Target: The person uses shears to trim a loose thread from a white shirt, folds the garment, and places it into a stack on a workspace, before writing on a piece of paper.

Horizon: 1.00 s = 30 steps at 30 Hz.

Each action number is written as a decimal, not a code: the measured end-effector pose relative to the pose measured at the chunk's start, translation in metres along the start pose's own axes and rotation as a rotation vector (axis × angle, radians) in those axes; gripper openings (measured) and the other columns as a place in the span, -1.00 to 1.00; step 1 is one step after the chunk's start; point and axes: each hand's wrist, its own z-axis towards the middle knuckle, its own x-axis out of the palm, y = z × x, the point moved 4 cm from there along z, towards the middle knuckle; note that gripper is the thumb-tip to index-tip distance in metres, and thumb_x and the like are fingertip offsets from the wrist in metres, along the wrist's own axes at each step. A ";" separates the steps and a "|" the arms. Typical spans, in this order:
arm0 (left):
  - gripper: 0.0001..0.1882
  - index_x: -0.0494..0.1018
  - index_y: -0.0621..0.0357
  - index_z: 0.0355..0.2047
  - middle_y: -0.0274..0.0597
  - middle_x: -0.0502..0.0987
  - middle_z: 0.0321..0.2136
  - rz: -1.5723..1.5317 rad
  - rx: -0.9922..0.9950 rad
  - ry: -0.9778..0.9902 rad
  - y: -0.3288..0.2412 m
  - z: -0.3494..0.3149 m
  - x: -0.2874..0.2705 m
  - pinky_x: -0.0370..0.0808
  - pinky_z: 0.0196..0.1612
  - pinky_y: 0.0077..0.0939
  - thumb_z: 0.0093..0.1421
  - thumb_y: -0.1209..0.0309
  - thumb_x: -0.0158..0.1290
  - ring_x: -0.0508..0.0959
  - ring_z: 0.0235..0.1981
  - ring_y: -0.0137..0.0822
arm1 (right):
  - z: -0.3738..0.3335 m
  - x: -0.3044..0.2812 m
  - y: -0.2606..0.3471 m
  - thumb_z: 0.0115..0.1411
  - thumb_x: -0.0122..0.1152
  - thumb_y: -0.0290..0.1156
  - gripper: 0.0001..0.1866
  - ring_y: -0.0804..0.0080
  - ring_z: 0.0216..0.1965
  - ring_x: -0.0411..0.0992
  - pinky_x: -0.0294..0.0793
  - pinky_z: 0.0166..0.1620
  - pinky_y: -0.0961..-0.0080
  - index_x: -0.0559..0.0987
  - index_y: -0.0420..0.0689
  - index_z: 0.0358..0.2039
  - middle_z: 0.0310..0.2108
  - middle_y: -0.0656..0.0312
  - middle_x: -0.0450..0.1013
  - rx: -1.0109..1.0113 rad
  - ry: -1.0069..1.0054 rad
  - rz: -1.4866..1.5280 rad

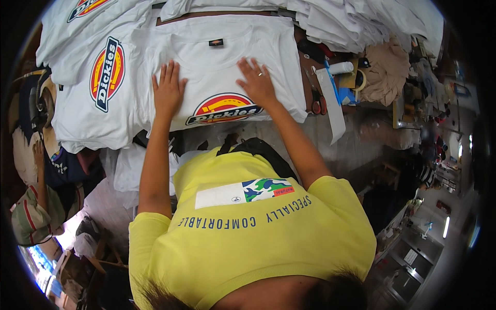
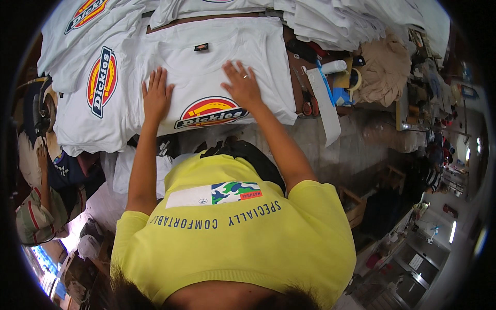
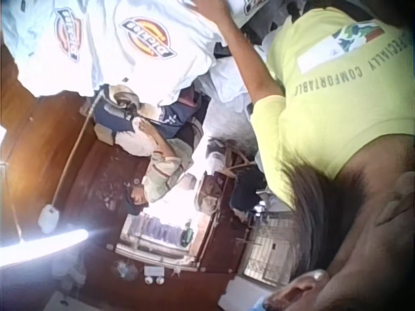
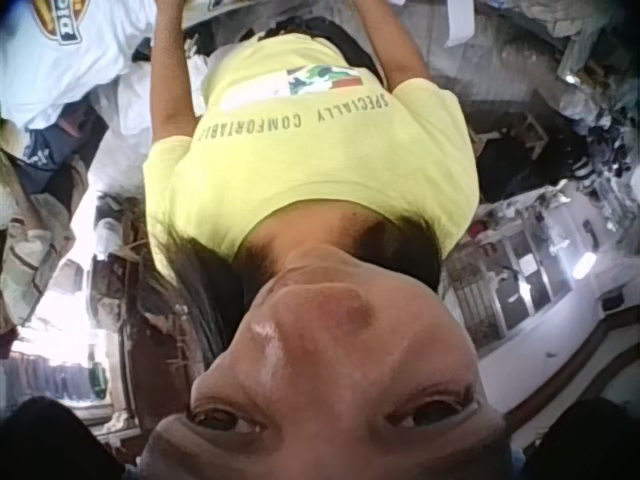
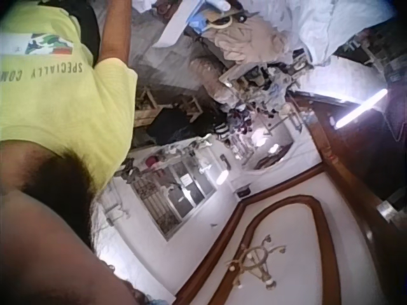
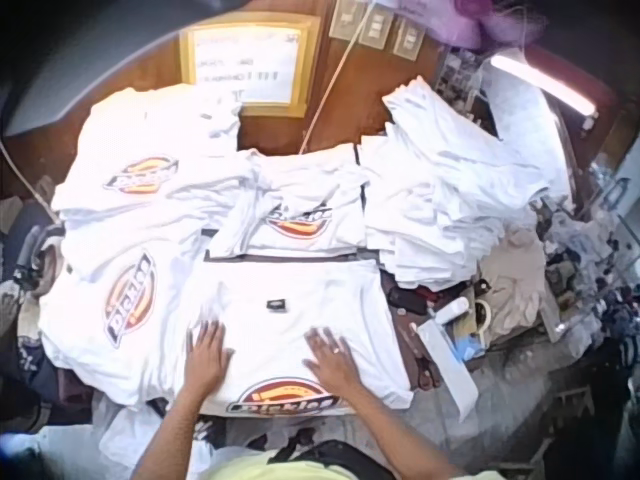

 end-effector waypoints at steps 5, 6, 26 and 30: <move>-0.55 0.26 0.06 0.07 -0.20 0.32 0.05 -0.145 0.019 -0.002 0.053 0.064 0.014 0.19 0.06 -0.17 0.19 0.21 -0.10 0.27 0.07 -0.17 | 0.049 0.011 -0.066 0.22 -0.17 0.03 -0.39 0.28 0.26 0.00 -0.04 0.22 0.20 0.16 0.02 0.21 0.24 0.29 0.06 0.164 -0.047 0.010; -0.55 0.26 0.06 0.06 -0.21 0.34 0.02 -0.131 0.016 -0.045 0.058 0.079 0.007 0.21 0.03 -0.17 0.19 0.21 -0.09 0.29 0.04 -0.16 | 0.052 0.011 -0.069 0.22 -0.18 0.03 -0.40 0.29 0.26 0.00 -0.05 0.22 0.21 0.16 0.02 0.21 0.24 0.30 0.06 0.172 -0.045 -0.001; -0.57 0.45 0.20 -0.48 -0.06 0.52 -0.56 -0.169 -0.035 0.285 0.106 0.139 0.014 0.39 -0.41 -0.24 0.11 0.02 -0.02 0.51 -0.47 -0.02 | 0.095 -0.004 -0.111 0.11 0.11 -0.15 -0.66 0.20 -0.02 0.24 0.11 0.04 0.19 0.48 0.10 -0.09 -0.04 0.27 0.31 0.319 -0.230 0.309; -0.63 0.46 0.21 -0.44 -0.03 0.52 -0.52 -0.380 -0.035 0.313 0.119 0.142 0.014 0.38 -0.37 -0.25 0.10 0.10 0.02 0.50 -0.46 -0.04 | 0.126 -0.003 -0.117 0.01 0.21 -0.09 -0.70 0.24 -0.08 0.25 0.01 0.03 0.12 0.54 0.05 -0.29 -0.12 0.33 0.35 0.223 -0.186 0.202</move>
